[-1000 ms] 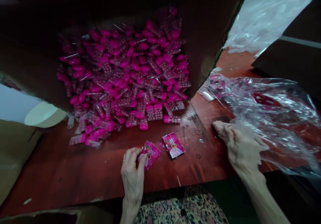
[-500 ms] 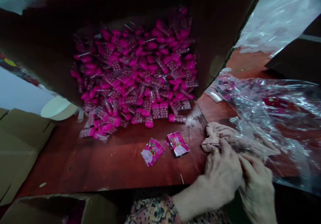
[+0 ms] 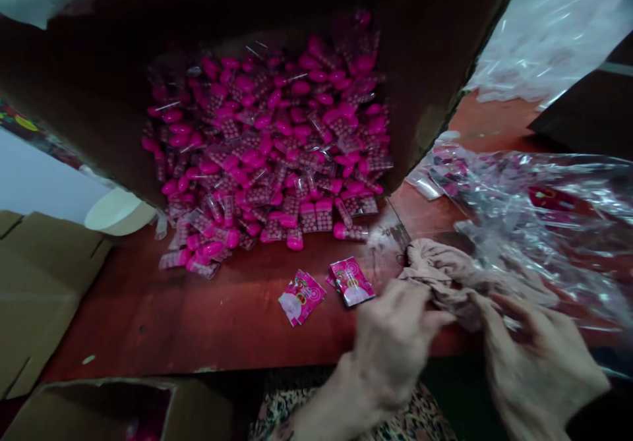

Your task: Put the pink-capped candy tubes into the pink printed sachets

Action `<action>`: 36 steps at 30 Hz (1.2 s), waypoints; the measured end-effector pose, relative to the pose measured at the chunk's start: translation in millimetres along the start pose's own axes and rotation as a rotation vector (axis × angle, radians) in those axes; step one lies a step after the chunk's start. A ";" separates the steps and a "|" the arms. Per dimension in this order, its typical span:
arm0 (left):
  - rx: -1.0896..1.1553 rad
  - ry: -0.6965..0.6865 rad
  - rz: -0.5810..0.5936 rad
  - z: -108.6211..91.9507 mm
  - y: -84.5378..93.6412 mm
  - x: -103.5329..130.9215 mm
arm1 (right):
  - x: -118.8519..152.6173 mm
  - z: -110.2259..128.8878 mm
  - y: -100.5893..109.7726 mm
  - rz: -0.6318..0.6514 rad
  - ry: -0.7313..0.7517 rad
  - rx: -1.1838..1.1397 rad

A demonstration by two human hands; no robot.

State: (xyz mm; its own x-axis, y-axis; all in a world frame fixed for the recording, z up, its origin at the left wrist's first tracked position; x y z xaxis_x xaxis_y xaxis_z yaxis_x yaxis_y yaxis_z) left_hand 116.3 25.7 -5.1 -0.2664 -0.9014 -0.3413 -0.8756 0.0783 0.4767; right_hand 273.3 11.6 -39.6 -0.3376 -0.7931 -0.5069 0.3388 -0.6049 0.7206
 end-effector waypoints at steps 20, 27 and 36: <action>-0.493 0.434 -0.237 85.7 93.8 93.8 | 81.5 146.9 -71.7 0.544 0.525 -0.243; -0.491 0.417 -0.245 84.7 95.1 95.0 | 80.3 147.6 -76.8 0.519 0.511 -0.310; -0.580 0.333 -0.143 83.4 97.5 101.2 | 72.1 133.5 -62.4 0.381 0.497 -0.587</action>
State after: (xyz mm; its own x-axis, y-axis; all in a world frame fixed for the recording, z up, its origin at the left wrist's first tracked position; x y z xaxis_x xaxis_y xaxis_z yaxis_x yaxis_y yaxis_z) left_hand -29.6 -22.4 -60.7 0.0556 -0.9761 -0.2103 -0.5106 -0.2088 0.8341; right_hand 110.5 1.7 -57.9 0.2692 -0.8059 -0.5273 0.7969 -0.1210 0.5918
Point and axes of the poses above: each hand's wrist, its own x-axis away from the middle knuckle, its own y-axis out of the back of the hand, z = x × y, the point moved 1 cm from there along -x, towards the middle knuckle, and after that the axes turned 8 degrees about z, right-handed, at the moved point
